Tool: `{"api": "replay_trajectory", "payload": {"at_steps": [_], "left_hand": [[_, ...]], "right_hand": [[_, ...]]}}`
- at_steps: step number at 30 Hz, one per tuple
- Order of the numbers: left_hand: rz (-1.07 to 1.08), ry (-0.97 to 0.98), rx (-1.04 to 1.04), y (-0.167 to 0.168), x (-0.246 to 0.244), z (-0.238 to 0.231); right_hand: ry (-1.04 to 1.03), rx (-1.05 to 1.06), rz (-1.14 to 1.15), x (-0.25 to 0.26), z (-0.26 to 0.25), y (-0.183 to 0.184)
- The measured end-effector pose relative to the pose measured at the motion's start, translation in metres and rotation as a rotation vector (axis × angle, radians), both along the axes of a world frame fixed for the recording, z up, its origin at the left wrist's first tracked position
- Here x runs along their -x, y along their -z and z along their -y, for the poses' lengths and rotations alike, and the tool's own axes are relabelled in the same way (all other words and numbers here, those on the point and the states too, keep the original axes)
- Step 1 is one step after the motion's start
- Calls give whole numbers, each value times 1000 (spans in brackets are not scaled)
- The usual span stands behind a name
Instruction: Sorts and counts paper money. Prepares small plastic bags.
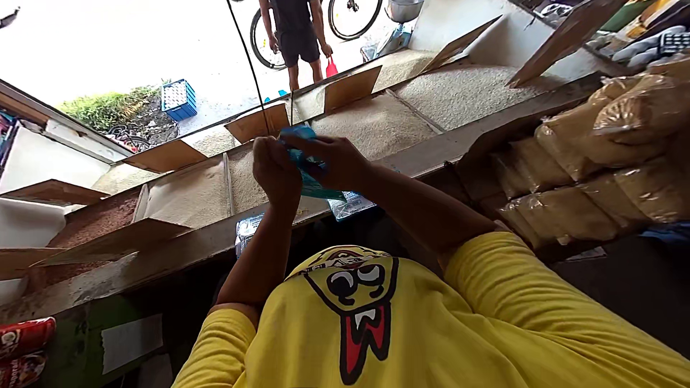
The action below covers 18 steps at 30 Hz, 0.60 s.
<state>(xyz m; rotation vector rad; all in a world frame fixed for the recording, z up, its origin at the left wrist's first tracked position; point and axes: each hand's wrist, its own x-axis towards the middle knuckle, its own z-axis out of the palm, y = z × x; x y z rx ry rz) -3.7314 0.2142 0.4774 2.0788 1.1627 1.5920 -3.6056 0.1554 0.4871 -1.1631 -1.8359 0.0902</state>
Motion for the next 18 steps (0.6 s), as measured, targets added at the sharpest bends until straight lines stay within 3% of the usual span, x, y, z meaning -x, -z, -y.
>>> {"api": "replay_trajectory", "payload": {"at_steps": [5, 7, 10, 13, 15, 18], "left_hand": [[96, 117, -180, 10, 19, -19], [168, 220, -184, 13, 27, -24], [286, 300, -116, 18, 30, -23], [272, 300, -86, 25, 33, -21], [232, 284, -59, 28, 34, -21], [202, 286, -17, 33, 33, -19]], "right_hand": [[-227, -10, -365, -44, 7, 10], [-74, 71, -419, -83, 12, 30], [331, 587, -202, -132, 28, 84], [452, 1142, 56, -140, 37, 157], [474, 1279, 164, -128, 45, 187], [568, 1314, 151, -116, 48, 191]]}}
